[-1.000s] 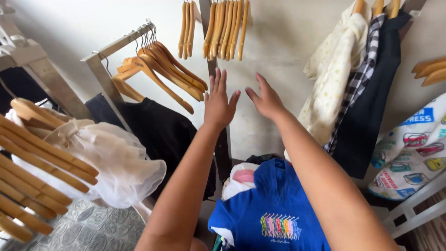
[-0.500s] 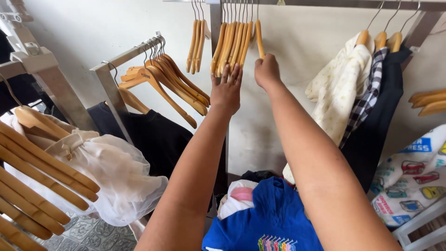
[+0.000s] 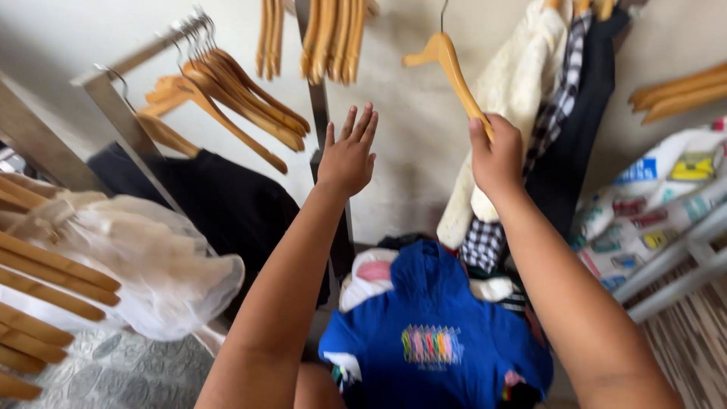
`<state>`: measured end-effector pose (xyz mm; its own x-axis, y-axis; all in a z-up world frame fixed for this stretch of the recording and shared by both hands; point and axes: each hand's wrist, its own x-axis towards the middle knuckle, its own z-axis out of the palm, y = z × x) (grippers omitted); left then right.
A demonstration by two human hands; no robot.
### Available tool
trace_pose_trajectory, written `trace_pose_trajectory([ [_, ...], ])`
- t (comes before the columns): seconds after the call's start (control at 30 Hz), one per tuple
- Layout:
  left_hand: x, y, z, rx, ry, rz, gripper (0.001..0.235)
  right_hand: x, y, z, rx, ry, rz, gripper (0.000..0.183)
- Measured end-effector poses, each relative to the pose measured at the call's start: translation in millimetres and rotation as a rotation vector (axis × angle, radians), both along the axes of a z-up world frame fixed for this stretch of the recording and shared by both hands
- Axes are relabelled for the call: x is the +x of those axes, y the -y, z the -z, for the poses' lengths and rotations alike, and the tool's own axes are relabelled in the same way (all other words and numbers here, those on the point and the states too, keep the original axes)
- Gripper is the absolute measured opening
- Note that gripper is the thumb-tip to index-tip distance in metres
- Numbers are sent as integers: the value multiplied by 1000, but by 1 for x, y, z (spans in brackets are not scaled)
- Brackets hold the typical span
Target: The person folds a cream-colored baby garment and places it on a wooden hanger, then hangs it on a rack. They then fold a blue t-shirt and place it on a wooden hanger.
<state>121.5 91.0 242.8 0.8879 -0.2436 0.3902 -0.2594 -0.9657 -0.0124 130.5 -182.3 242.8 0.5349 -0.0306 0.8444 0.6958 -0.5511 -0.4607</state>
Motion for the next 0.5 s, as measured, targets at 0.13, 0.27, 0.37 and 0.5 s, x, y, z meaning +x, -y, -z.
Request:
trace_pose_trajectory([
  [0.13,-82,12,95,-192,-32,98,75,-70,67,114,16,-104,23,25],
  [0.27,-121,27,238,-256,-311,46,82,-130,119,219,145,-525,16,37],
  [0.37,-123,54,276,-227,-412,186,65,-157,151,280,176,-749,34,44],
  [0.5,-127,78,324,-41,-240,385,49,-183,152,283,-81,-939,42,47],
])
